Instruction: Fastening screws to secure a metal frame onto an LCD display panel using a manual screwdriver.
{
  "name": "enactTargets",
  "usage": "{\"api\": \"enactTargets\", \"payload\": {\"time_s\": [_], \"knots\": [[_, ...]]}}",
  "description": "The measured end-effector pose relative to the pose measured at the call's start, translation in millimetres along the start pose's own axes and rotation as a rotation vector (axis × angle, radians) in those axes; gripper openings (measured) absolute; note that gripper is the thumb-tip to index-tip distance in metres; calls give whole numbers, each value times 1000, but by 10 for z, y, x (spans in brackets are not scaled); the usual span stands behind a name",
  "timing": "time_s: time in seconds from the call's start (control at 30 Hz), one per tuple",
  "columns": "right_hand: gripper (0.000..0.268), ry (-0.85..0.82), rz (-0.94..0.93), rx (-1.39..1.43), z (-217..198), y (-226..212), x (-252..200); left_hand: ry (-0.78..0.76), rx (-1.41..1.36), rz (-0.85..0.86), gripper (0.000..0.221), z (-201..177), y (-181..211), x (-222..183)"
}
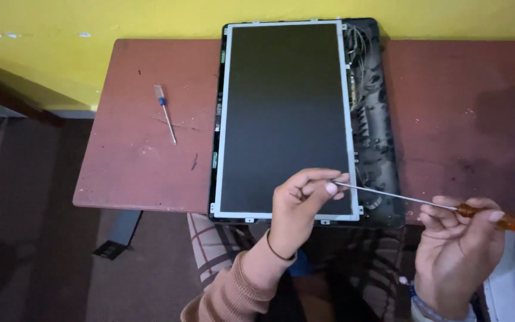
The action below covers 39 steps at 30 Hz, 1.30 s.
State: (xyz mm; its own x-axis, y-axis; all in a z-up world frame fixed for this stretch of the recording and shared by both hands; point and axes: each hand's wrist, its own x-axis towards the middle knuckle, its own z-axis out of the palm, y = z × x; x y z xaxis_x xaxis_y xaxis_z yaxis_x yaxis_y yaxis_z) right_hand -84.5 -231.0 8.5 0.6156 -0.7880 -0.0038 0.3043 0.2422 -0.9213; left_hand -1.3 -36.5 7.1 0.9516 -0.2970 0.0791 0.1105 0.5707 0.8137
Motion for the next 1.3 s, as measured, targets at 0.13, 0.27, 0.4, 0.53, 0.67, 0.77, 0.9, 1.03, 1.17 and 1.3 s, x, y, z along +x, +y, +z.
{"api": "enactTargets", "payload": {"time_s": [0.13,0.27,0.4,0.53,0.67,0.77,0.9,1.03,1.17,1.3], "knots": [[37,-87,4,19,108,38,-77,74,-34,-43,15,-128,44,15],[37,-125,14,31,144,98,-122,142,-363,-234,18,-440,-171,73],[43,-106,-29,-47,207,118,-145,278,-338,-271,24,-619,-262,168],[45,-117,-73,-43,349,88,-231,330,-262,-224,38,-519,-138,190],[56,-141,-181,-107,443,71,-383,367,-243,-150,46,-270,24,112],[53,-162,-303,-120,450,79,-508,279,-216,-108,43,-191,94,2],[44,-186,-408,-283,414,-20,-603,237,-204,-66,41,-158,107,-62],[52,-189,-558,-295,328,-2,-590,138,-144,-12,40,-131,163,-109],[47,-215,-507,-274,252,-30,-589,70,-103,-19,40,-95,228,-142],[53,-193,-532,-276,190,1,-568,52,-89,-11,41,-113,207,-152]]}}
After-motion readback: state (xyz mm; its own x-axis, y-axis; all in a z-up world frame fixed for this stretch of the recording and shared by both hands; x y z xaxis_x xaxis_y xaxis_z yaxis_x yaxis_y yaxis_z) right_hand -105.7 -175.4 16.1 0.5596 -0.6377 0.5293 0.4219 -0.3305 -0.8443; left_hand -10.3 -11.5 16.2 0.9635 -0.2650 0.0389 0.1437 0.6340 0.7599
